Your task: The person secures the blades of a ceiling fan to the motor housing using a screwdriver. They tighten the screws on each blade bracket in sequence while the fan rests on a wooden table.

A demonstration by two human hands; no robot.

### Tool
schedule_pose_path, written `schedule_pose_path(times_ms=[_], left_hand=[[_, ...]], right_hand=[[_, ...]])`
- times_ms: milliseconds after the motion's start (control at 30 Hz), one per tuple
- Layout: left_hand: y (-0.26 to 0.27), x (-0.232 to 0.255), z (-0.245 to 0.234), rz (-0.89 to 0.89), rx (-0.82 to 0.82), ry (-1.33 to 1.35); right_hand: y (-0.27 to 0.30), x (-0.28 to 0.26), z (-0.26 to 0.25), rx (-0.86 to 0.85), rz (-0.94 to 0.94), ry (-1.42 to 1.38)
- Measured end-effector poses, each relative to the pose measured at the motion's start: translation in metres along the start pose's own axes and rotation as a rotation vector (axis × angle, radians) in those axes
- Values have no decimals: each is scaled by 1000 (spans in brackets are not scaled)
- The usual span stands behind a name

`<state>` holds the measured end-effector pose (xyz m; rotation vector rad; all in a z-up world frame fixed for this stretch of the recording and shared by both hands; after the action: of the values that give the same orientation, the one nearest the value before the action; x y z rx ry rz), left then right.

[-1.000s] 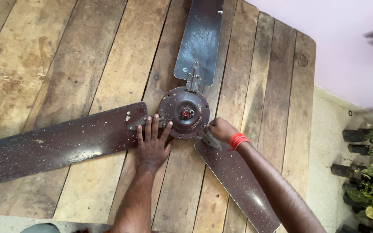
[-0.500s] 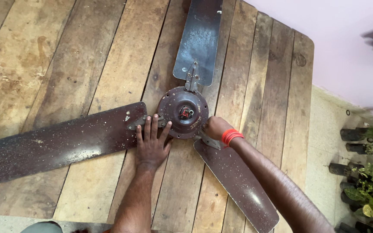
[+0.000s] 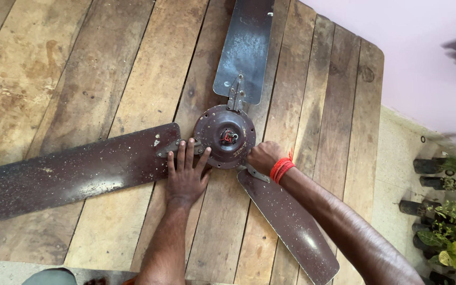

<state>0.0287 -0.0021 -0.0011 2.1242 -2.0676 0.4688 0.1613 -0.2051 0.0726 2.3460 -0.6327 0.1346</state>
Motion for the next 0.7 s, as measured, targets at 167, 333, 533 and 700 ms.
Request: schedule_pose_path(times_ms=[167, 333, 533, 700], left_hand=[[-1, 0, -2, 4, -18, -11], [-1, -1, -5, 7, -46, -15], [-2, -1, -8, 12, -12, -10], [-1, 0, -6, 12, 12, 15]], right_hand=[[-4, -9, -8, -87, -58, 88], [-7, -19, -28, -220, 191, -36], [-4, 14, -6, -21, 526, -624], [-8, 39, 46, -7, 486, -926]])
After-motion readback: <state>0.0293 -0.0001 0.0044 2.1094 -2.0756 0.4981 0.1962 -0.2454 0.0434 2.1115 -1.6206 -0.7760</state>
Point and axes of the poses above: each hand's wrist, its own y-axis away from the middle knuckle, its own z-axis out of the palm, x = y × z, the point moved 3 cm from there along -y, towards the middle knuckle, and after that the axes turned 5 degrees about x, right-handed, at the moved point
